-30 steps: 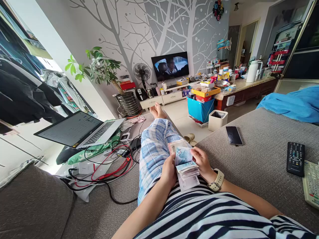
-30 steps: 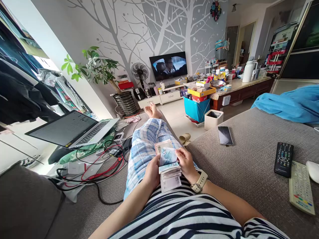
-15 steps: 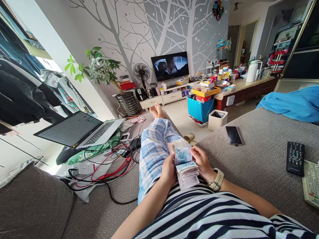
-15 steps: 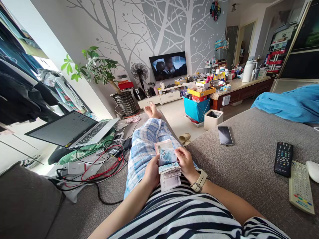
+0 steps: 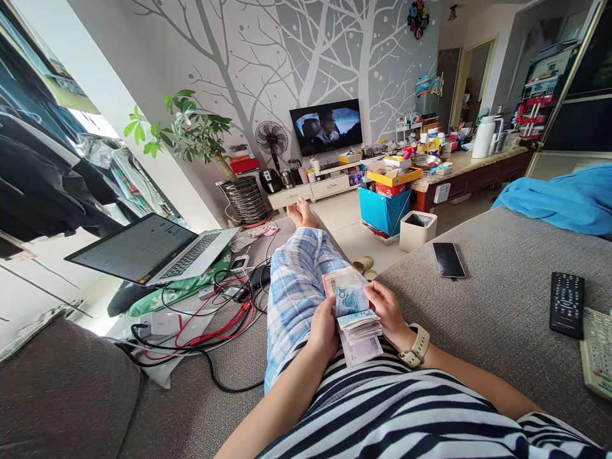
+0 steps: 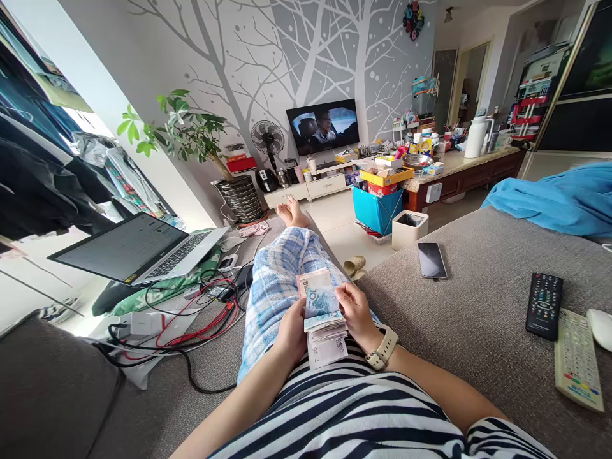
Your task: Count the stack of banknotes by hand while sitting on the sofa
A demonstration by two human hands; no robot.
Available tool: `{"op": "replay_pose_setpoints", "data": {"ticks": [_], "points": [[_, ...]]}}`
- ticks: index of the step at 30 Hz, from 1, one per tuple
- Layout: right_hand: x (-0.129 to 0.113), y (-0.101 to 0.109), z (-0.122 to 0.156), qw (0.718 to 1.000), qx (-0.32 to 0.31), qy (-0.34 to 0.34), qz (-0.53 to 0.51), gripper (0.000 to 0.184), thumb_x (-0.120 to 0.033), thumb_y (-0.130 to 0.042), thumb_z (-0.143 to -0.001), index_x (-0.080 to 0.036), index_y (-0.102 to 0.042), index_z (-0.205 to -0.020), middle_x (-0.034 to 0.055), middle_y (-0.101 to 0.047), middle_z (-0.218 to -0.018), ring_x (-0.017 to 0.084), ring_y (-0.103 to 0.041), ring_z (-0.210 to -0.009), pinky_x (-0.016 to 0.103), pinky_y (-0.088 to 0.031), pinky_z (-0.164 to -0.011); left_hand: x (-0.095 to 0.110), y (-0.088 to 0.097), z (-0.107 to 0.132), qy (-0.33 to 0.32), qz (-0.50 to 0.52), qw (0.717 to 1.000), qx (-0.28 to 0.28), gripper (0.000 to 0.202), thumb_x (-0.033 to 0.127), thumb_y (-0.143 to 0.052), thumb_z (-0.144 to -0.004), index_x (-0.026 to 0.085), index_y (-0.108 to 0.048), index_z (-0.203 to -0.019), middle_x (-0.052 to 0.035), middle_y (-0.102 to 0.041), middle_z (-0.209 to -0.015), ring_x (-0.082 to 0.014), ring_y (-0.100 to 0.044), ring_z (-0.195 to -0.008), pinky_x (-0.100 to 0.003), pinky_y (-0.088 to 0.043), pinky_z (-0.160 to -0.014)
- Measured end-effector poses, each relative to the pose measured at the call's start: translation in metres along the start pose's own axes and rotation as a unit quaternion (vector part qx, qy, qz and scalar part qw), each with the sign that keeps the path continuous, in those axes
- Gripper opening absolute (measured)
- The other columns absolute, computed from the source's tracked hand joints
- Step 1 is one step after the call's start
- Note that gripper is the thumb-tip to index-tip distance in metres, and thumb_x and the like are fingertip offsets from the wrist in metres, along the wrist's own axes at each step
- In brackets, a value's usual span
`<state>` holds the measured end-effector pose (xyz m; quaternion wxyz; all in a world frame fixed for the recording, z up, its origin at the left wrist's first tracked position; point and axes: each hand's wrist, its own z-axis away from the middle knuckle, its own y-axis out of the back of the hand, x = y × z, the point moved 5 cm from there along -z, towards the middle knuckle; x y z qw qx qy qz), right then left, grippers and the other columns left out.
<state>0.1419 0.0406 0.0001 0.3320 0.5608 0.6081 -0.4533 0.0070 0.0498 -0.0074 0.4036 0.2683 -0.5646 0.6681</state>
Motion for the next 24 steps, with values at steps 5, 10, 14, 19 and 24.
{"op": "replay_pose_setpoints", "data": {"ticks": [5,10,14,19,24], "points": [[-0.0008,0.0004,0.0004,1.0,0.0,0.007,-0.003,0.031,-0.045,-0.051,-0.087,-0.02,-0.049,-0.069,-0.0042,-0.039,-0.055,0.012,-0.036,-0.05,0.025,-0.03,-0.048,-0.0008,-0.0001,0.0013,0.006,0.003,1.0,-0.001,0.022,0.027,-0.062,-0.073,0.012,-0.067,-0.089,-0.0094,-0.073,-0.085,-0.0255,-0.068,-0.083,-0.036,-0.055,-0.075],[0.0005,0.0007,-0.0003,1.0,-0.001,0.005,0.005,0.031,-0.046,-0.052,-0.087,-0.02,-0.05,-0.069,-0.0044,-0.039,-0.054,0.012,-0.036,-0.05,0.026,-0.031,-0.048,-0.0016,0.0013,-0.0003,0.004,-0.003,1.0,-0.007,0.024,0.028,-0.062,-0.073,0.012,-0.066,-0.091,-0.0095,-0.073,-0.088,-0.0252,-0.069,-0.083,-0.035,-0.054,-0.075],[0.0007,0.0008,-0.0004,1.0,0.001,0.003,0.005,0.033,-0.048,-0.052,-0.086,-0.02,-0.05,-0.069,-0.0037,-0.041,-0.055,0.012,-0.037,-0.05,0.026,-0.031,-0.048,-0.0027,0.0009,-0.0007,0.006,0.002,1.0,-0.015,0.026,0.029,-0.062,-0.074,0.011,-0.066,-0.093,-0.01,-0.073,-0.09,-0.0249,-0.069,-0.082,-0.035,-0.054,-0.076],[0.0017,0.0005,-0.0005,1.0,0.001,-0.008,0.014,0.036,-0.053,-0.052,-0.084,-0.021,-0.048,-0.068,-0.0032,-0.04,-0.056,0.013,-0.036,-0.051,0.027,-0.031,-0.049,-0.0029,-0.0003,0.0005,0.011,0.004,1.0,-0.017,0.026,0.029,-0.062,-0.073,0.012,-0.066,-0.093,-0.0092,-0.073,-0.087,-0.0254,-0.069,-0.081,-0.036,-0.054,-0.076],[0.0021,0.0003,-0.0003,1.0,0.0,-0.007,0.007,0.035,-0.052,-0.052,-0.085,-0.021,-0.048,-0.068,-0.0032,-0.039,-0.056,0.013,-0.035,-0.051,0.028,-0.03,-0.049,-0.0033,0.0002,0.0006,0.015,0.005,1.0,-0.01,0.027,0.029,-0.064,-0.071,0.012,-0.066,-0.092,-0.0084,-0.073,-0.083,-0.0252,-0.069,-0.079,-0.036,-0.054,-0.076]]}}
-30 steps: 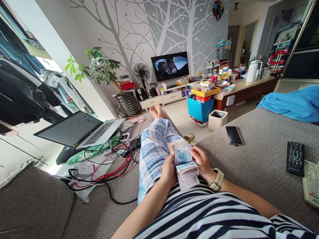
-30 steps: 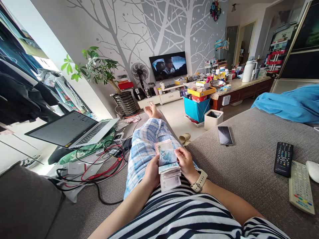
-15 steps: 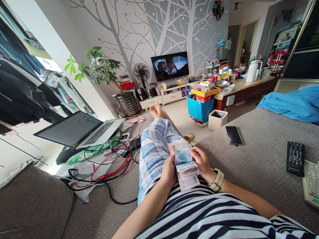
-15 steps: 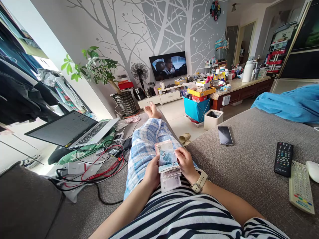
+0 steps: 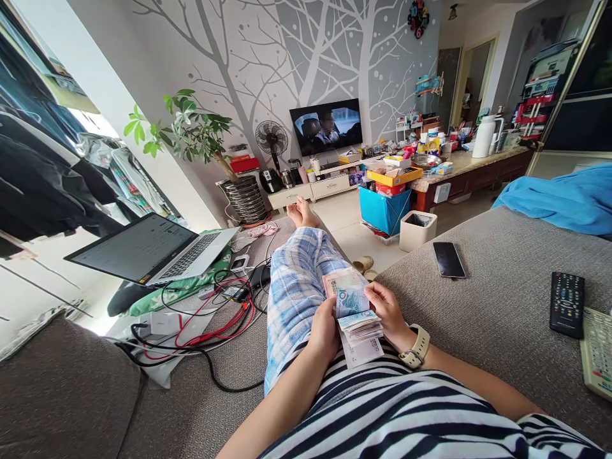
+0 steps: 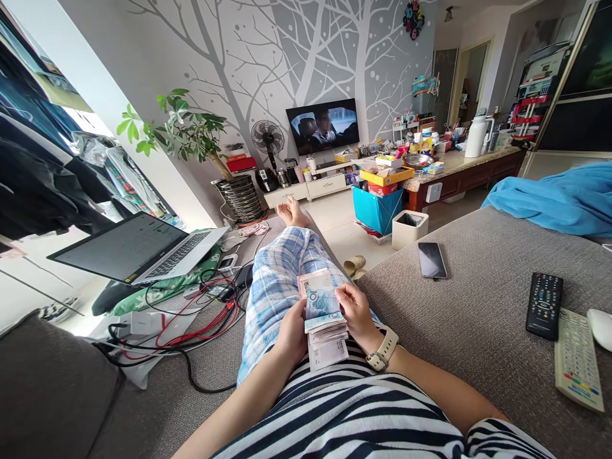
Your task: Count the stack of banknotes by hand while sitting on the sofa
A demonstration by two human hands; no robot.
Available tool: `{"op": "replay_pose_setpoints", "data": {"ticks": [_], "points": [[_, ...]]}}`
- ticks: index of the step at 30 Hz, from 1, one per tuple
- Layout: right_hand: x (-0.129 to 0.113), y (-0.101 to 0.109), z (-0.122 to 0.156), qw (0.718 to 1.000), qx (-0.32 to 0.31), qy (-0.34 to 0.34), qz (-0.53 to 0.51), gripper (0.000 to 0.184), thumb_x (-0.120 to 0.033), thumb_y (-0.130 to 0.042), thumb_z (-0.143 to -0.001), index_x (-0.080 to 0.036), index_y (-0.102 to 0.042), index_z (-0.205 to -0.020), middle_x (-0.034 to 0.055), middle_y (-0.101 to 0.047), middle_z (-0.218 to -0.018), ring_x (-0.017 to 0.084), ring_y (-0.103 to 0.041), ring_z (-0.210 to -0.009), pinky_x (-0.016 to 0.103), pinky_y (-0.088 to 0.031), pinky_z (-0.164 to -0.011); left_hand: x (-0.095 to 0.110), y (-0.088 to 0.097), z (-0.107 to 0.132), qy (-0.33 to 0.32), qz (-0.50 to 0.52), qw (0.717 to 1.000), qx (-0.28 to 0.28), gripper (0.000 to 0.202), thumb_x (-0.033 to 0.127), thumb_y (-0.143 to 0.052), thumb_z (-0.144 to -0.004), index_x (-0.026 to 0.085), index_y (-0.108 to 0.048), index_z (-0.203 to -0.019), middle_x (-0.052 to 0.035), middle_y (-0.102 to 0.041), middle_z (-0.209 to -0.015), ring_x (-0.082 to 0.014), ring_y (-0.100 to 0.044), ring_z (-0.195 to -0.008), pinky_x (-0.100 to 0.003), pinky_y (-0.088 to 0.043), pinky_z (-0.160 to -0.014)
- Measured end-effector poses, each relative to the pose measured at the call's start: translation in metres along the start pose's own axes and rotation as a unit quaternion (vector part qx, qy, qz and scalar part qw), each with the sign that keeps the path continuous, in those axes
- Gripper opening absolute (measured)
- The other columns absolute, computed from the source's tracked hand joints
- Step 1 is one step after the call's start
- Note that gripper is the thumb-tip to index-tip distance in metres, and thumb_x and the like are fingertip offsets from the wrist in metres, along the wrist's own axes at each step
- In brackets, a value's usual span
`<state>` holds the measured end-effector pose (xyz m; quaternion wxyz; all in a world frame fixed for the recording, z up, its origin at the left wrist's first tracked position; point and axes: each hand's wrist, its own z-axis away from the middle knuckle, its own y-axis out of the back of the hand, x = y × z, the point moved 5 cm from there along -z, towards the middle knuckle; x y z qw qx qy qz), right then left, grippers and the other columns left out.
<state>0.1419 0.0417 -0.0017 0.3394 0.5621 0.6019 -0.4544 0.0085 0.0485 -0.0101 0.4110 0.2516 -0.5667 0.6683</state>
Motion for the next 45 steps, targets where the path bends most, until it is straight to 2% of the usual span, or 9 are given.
{"op": "replay_pose_setpoints", "data": {"ticks": [12,26,29,33,45], "points": [[-0.0019,0.0004,0.0006,1.0,0.003,-0.001,0.002,0.036,-0.052,-0.052,-0.085,-0.021,-0.049,-0.067,-0.0037,-0.039,-0.054,0.013,-0.035,-0.051,0.027,-0.031,-0.049,-0.0003,-0.0013,0.0014,0.002,-0.003,1.0,-0.007,0.026,0.029,-0.064,-0.071,0.012,-0.067,-0.09,-0.0084,-0.073,-0.084,-0.0251,-0.069,-0.078,-0.036,-0.054,-0.075],[-0.0039,-0.0002,0.0015,1.0,0.001,0.0,0.002,0.035,-0.051,-0.051,-0.085,-0.021,-0.049,-0.067,-0.0041,-0.039,-0.055,0.013,-0.035,-0.051,0.026,-0.031,-0.05,-0.0021,0.0023,-0.0032,-0.007,0.005,1.0,-0.009,0.028,0.031,-0.065,-0.071,0.012,-0.067,-0.092,-0.0096,-0.073,-0.087,-0.0271,-0.069,-0.087,-0.038,-0.055,-0.078],[-0.0043,-0.0004,0.0018,1.0,-0.001,0.001,0.002,0.035,-0.05,-0.051,-0.085,-0.021,-0.049,-0.068,-0.0038,-0.039,-0.056,0.012,-0.035,-0.051,0.026,-0.03,-0.049,-0.0008,0.0011,-0.0033,-0.011,0.007,1.0,-0.015,0.024,0.029,-0.062,-0.075,0.01,-0.068,-0.09,-0.0105,-0.073,-0.087,-0.0291,-0.068,-0.092,-0.037,-0.055,-0.079],[-0.0065,-0.0009,0.0016,1.0,-0.002,-0.001,-0.003,0.035,-0.051,-0.052,-0.085,-0.021,-0.048,-0.067,-0.0035,-0.039,-0.056,0.013,-0.035,-0.051,0.027,-0.03,-0.049,0.0001,0.0028,-0.0049,-0.009,0.012,1.0,0.009,0.016,0.022,-0.056,-0.08,0.012,-0.068,-0.084,-0.0092,-0.072,-0.08,-0.0324,-0.066,-0.097,-0.038,-0.056,-0.076],[-0.0098,-0.0008,0.0012,1.0,0.002,0.007,-0.013,0.032,-0.045,-0.051,-0.087,-0.02,-0.048,-0.066,-0.0029,-0.039,-0.058,0.013,-0.035,-0.053,0.026,-0.03,-0.051,-0.0005,0.0026,-0.0067,-0.002,0.024,1.0,0.01,0.013,0.02,-0.057,-0.079,0.012,-0.066,-0.084,-0.0092,-0.072,-0.082,-0.0342,-0.065,-0.1,-0.039,-0.056,-0.077]]}}
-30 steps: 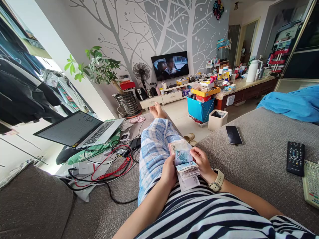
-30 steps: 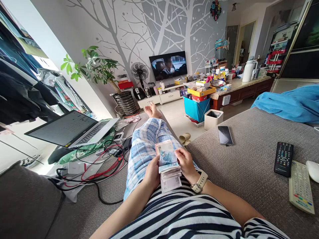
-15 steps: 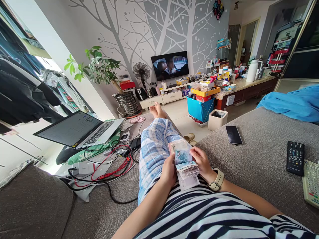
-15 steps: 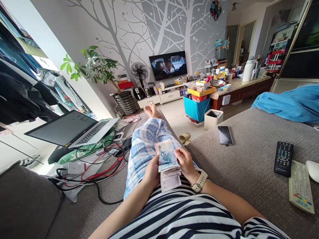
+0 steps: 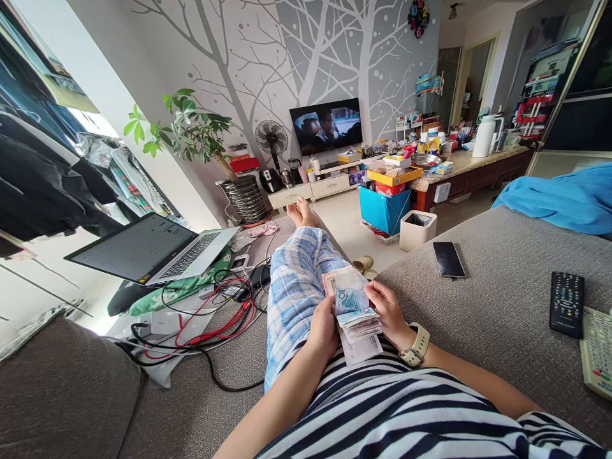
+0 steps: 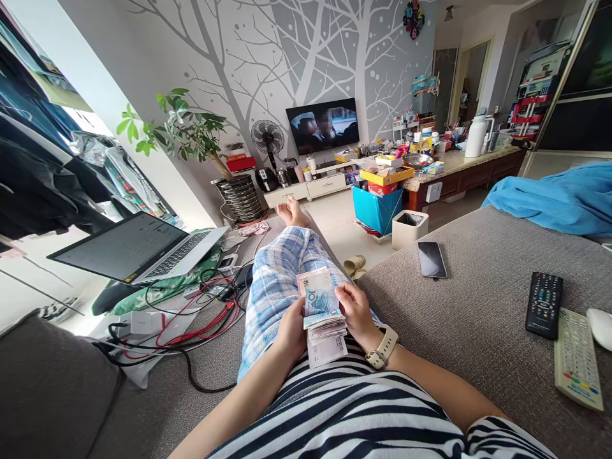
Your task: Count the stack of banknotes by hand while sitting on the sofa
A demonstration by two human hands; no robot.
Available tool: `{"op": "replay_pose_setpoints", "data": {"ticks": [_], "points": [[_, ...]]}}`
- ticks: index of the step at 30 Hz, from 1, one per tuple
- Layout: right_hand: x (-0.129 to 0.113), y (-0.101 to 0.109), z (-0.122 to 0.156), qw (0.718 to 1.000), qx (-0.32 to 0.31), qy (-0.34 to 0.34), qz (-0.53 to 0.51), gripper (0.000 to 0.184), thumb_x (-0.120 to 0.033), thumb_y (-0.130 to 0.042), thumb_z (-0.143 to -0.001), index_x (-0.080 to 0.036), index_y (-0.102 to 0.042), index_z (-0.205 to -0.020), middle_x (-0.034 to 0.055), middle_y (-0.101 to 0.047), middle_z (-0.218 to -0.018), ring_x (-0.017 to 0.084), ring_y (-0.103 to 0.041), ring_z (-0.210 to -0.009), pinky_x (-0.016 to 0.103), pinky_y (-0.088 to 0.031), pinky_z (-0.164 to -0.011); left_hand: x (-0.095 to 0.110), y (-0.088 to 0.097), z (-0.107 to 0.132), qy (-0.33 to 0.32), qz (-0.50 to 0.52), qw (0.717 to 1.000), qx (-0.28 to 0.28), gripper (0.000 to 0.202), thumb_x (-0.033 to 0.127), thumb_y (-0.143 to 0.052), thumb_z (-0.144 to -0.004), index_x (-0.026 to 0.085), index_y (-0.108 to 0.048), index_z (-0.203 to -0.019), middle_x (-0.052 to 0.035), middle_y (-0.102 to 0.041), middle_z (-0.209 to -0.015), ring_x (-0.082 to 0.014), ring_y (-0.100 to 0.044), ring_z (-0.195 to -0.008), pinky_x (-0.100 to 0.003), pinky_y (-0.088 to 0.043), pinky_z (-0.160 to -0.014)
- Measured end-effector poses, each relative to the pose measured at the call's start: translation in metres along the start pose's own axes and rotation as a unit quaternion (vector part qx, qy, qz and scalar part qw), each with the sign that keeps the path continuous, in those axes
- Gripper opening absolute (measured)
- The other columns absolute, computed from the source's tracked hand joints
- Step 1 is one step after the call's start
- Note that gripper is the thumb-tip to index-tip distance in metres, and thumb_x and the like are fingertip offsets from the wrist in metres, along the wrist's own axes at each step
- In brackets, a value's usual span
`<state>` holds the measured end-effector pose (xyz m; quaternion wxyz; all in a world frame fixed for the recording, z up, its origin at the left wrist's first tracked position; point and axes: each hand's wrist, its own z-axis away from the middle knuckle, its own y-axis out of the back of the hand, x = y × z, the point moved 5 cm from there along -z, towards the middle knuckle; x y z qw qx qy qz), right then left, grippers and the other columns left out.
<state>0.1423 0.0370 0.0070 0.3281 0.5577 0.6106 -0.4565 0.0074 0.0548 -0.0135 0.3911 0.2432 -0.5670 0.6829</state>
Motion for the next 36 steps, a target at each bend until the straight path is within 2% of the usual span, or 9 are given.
{"op": "replay_pose_setpoints", "data": {"ticks": [13,18,24,31,36], "points": [[0.007,-0.002,0.0,1.0,-0.015,-0.004,-0.02,0.035,-0.048,-0.053,-0.085,-0.02,-0.048,-0.065,-0.0041,-0.037,-0.056,0.012,-0.032,-0.052,0.026,-0.029,-0.05,-0.002,0.005,-0.004,-0.01,-0.029,1.0,0.006,0.015,0.019,-0.053,-0.08,0.011,-0.065,-0.081,-0.0087,-0.071,-0.087,-0.0334,-0.063,-0.104,-0.036,-0.056,-0.076],[0.015,0.0,-0.001,0.999,-0.005,-0.015,-0.039,0.031,-0.048,-0.056,-0.083,-0.02,-0.052,-0.072,-0.0038,-0.042,-0.059,0.012,-0.036,-0.053,0.024,-0.03,-0.05,-0.004,0.007,-0.007,-0.01,-0.037,0.999,0.002,0.013,0.019,-0.051,-0.081,0.013,-0.063,-0.083,-0.0043,-0.069,-0.091,-0.0315,-0.061,-0.109,-0.038,-0.057,-0.077],[0.016,0.003,-0.002,0.999,0.013,-0.001,-0.042,0.03,-0.047,-0.056,-0.084,-0.02,-0.055,-0.073,-0.0028,-0.047,-0.06,0.012,-0.039,-0.052,0.025,-0.031,-0.049,-0.003,0.005,-0.003,0.005,-0.026,1.0,0.011,0.014,0.019,-0.053,-0.081,0.011,-0.064,-0.085,-0.0061,-0.068,-0.089,-0.0334,-0.06,-0.111,-0.038,-0.056,-0.079],[0.017,-0.003,-0.001,0.997,-0.028,-0.018,-0.065,0.031,-0.046,-0.051,-0.088,-0.019,-0.055,-0.072,-0.0039,-0.05,-0.045,0.011,-0.042,-0.042,0.025,-0.033,-0.049,0.001,-0.002,0.005,0.026,-0.003,0.999,0.025,0.019,0.019,-0.053,-0.082,0.01,-0.065,-0.094,-0.0079,-0.069,-0.096,-0.035,-0.059,-0.11,-0.037,-0.055,-0.079],[0.025,0.002,-0.005,0.998,0.013,-0.03,-0.05,0.029,-0.045,-0.062,-0.08,-0.019,-0.051,-0.072,-0.0055,-0.048,-0.05,0.011,-0.043,-0.047,0.024,-0.034,-0.05,0.001,0.0,0.004,0.013,-0.006,1.0,0.027,0.017,0.017,-0.055,-0.081,0.009,-0.066,-0.092,-0.0078,-0.07,-0.092,-0.0346,-0.06,-0.108,-0.037,-0.054,-0.081]]}}
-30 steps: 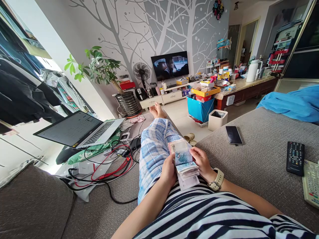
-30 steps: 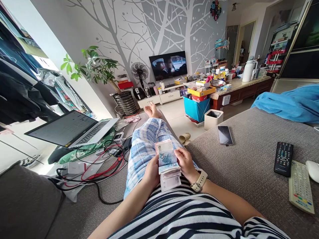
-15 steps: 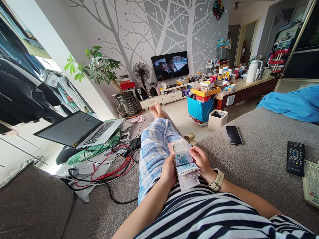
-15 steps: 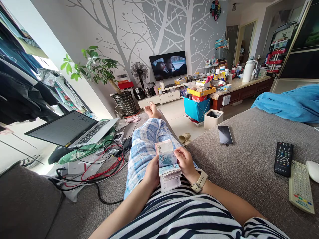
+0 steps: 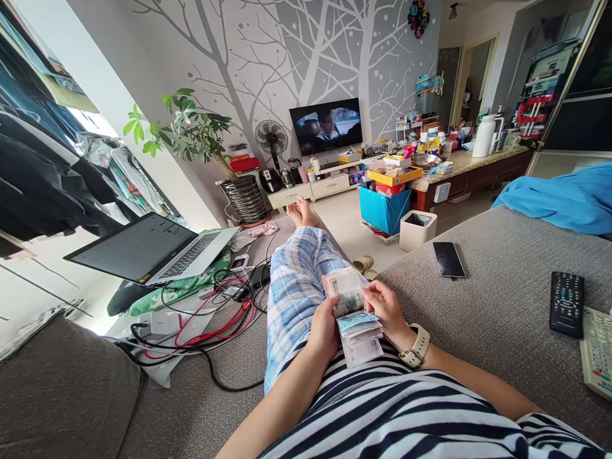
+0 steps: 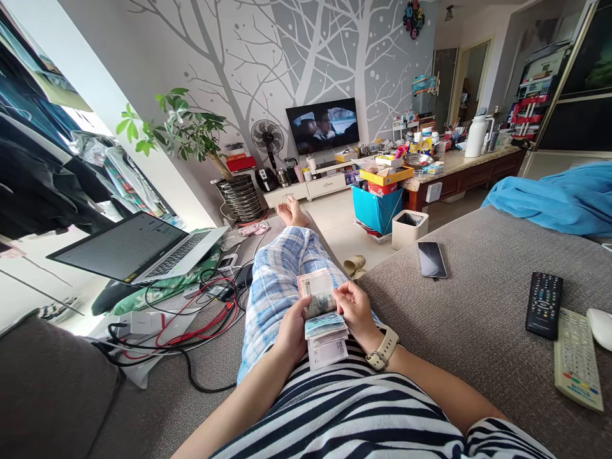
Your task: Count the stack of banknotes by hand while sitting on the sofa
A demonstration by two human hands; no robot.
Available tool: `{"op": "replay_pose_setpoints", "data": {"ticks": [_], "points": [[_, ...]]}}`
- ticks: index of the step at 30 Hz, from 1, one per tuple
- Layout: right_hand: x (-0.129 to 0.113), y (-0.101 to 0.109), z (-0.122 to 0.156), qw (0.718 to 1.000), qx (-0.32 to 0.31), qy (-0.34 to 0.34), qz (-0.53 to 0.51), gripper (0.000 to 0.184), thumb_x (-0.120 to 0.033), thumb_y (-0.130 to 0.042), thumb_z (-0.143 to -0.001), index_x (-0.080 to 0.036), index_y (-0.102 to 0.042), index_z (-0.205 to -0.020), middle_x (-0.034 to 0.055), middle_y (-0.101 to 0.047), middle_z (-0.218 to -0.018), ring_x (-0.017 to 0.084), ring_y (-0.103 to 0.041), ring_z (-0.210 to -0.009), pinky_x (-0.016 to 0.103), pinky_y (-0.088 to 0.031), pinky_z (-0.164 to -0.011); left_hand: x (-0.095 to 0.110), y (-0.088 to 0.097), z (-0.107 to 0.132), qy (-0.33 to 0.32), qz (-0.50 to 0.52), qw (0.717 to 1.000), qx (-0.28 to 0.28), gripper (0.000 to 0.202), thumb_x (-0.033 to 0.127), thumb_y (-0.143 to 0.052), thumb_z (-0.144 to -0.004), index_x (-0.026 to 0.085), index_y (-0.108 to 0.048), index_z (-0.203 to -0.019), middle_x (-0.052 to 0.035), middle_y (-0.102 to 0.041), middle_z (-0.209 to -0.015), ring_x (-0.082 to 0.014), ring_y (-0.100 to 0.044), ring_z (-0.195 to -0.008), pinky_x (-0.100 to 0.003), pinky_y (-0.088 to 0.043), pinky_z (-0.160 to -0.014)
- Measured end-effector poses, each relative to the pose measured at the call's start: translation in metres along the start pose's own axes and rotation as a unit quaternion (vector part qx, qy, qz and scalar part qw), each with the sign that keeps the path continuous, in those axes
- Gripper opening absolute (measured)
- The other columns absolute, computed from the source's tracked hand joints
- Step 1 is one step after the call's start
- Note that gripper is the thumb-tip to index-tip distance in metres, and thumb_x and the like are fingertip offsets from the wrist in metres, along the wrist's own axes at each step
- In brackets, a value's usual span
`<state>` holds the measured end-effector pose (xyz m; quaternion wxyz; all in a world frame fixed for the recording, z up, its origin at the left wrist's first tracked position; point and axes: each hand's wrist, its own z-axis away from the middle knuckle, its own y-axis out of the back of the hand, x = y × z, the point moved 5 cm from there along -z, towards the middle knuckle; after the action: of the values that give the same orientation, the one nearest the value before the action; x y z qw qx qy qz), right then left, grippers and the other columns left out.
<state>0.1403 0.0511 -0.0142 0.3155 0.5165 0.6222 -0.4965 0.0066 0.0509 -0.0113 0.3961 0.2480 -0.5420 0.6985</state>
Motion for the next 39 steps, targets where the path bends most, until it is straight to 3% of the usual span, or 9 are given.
{"op": "replay_pose_setpoints", "data": {"ticks": [4,11,19,26,31,39], "points": [[0.008,0.006,-0.003,0.999,0.039,-0.027,-0.002,0.031,-0.045,-0.067,-0.075,-0.02,-0.049,-0.076,-0.0043,-0.05,-0.06,0.011,-0.044,-0.053,0.024,-0.035,-0.051,0.002,-0.001,0.003,-0.007,-0.013,1.0,-0.007,0.011,0.011,-0.057,-0.078,0.01,-0.066,-0.085,-0.0066,-0.07,-0.089,-0.0341,-0.061,-0.108,-0.037,-0.054,-0.082],[0.003,0.005,-0.001,0.996,0.015,0.003,0.092,0.033,-0.046,-0.056,-0.083,-0.019,-0.047,-0.065,-0.0043,-0.04,-0.056,0.011,-0.037,-0.053,0.024,-0.029,-0.05,0.002,-0.003,0.006,-0.009,-0.036,0.999,-0.015,0.015,0.007,-0.057,-0.076,0.011,-0.065,-0.088,-0.0057,-0.071,-0.095,-0.0352,-0.06,-0.108,-0.037,-0.055,-0.082],[-0.004,0.004,0.0,0.996,0.011,0.018,0.082,0.034,-0.044,-0.053,-0.085,-0.02,-0.045,-0.063,-0.0037,-0.04,-0.057,0.012,-0.037,-0.054,0.025,-0.029,-0.052,-0.004,0.003,-0.006,0.006,-0.011,1.0,-0.015,0.019,0.024,-0.052,-0.083,0.015,-0.066,-0.093,-0.0057,-0.072,-0.094,-0.0341,-0.057,-0.115,-0.043,-0.056,-0.083],[-0.014,0.001,0.003,0.998,-0.007,0.026,0.062,0.034,-0.047,-0.052,-0.085,-0.02,-0.048,-0.066,-0.004,-0.04,-0.055,0.012,-0.036,-0.052,0.026,-0.03,-0.05,-0.003,0.001,-0.004,0.005,-0.014,1.0,-0.021,0.018,0.026,-0.054,-0.083,0.017,-0.065,-0.093,-0.0046,-0.073,-0.091,-0.0324,-0.058,-0.115,-0.044,-0.054,-0.088],[-0.02,-0.001,0.005,0.997,-0.013,0.033,0.063,0.034,-0.049,-0.051,-0.086,-0.021,-0.049,-0.066,-0.0036,-0.04,-0.054,0.013,-0.036,-0.051,0.027,-0.03,-0.05,-0.003,0.002,-0.006,-0.001,-0.001,1.0,-0.023,0.018,0.023,-0.056,-0.08,0.013,-0.066,-0.091,-0.0086,-0.073,-0.088,-0.0331,-0.063,-0.106,-0.041,-0.056,-0.081],[-0.025,-0.003,0.007,0.997,-0.011,0.033,0.068,0.034,-0.049,-0.051,-0.086,-0.022,-0.05,-0.066,-0.0028,-0.04,-0.054,0.014,-0.036,-0.052,0.028,-0.031,-0.052,-0.002,-0.001,-0.002,0.001,-0.011,0.999,-0.037,0.026,0.029,-0.065,-0.073,0.014,-0.067,-0.094,-0.0076,-0.073,-0.08,-0.0288,-0.069,-0.086,-0.038,-0.056,-0.073]]}}
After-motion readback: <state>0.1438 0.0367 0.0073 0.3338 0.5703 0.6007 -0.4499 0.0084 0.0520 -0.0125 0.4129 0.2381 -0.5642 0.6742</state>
